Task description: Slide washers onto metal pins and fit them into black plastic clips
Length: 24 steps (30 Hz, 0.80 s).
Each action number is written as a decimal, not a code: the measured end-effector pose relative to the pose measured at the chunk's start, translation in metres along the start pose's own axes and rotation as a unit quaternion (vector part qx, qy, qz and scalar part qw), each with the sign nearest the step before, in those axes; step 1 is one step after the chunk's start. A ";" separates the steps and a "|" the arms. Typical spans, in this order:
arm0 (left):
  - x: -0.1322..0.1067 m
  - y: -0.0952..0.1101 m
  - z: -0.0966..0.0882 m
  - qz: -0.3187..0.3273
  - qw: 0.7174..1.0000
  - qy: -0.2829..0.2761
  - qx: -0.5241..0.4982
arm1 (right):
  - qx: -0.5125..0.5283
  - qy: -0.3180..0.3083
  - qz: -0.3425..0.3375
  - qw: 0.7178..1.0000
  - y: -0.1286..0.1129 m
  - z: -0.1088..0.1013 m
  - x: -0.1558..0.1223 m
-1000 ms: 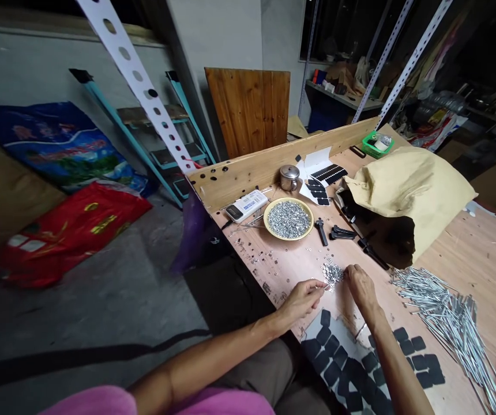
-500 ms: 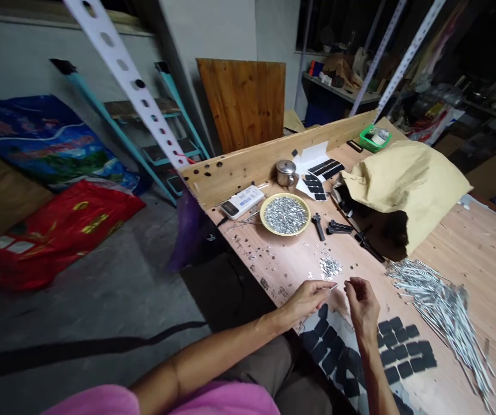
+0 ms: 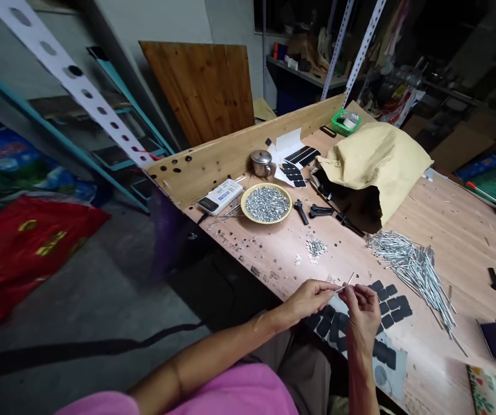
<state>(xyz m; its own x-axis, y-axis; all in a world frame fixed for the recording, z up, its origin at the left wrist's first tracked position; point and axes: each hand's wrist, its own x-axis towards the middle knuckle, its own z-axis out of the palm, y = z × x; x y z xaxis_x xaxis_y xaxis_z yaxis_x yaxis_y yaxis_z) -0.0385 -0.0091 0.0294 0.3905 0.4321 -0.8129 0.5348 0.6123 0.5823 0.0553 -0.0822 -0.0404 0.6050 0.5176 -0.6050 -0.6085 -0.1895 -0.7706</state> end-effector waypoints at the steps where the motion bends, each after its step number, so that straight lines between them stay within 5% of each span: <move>1: 0.000 0.000 0.000 0.010 1.000 -0.001 0.004 | 0.000 -0.004 -0.008 1.000 0.000 -0.001 0.000; 12: -0.002 0.003 0.002 0.072 0.993 0.027 0.087 | -0.007 -0.001 -0.056 0.998 0.005 -0.003 0.000; 17: 0.001 0.000 0.000 0.072 0.995 0.019 0.070 | -0.033 -0.015 -0.128 0.991 0.013 -0.005 0.001; 20: 0.004 -0.004 0.001 0.088 0.992 0.030 0.080 | -0.138 -0.005 -0.267 0.954 0.017 -0.007 0.000; 24: 0.010 -0.011 0.000 0.154 0.983 0.042 0.090 | -0.298 0.006 -0.423 0.856 0.020 -0.011 0.001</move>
<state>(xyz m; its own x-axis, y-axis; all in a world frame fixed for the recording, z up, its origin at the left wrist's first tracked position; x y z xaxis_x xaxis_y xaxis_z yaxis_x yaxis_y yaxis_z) -0.0402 -0.0116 0.0144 0.4956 0.6356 -0.5919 0.5276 0.3211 0.7865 0.0498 -0.0944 -0.0585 0.7072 0.6717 0.2206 0.4176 -0.1450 -0.8970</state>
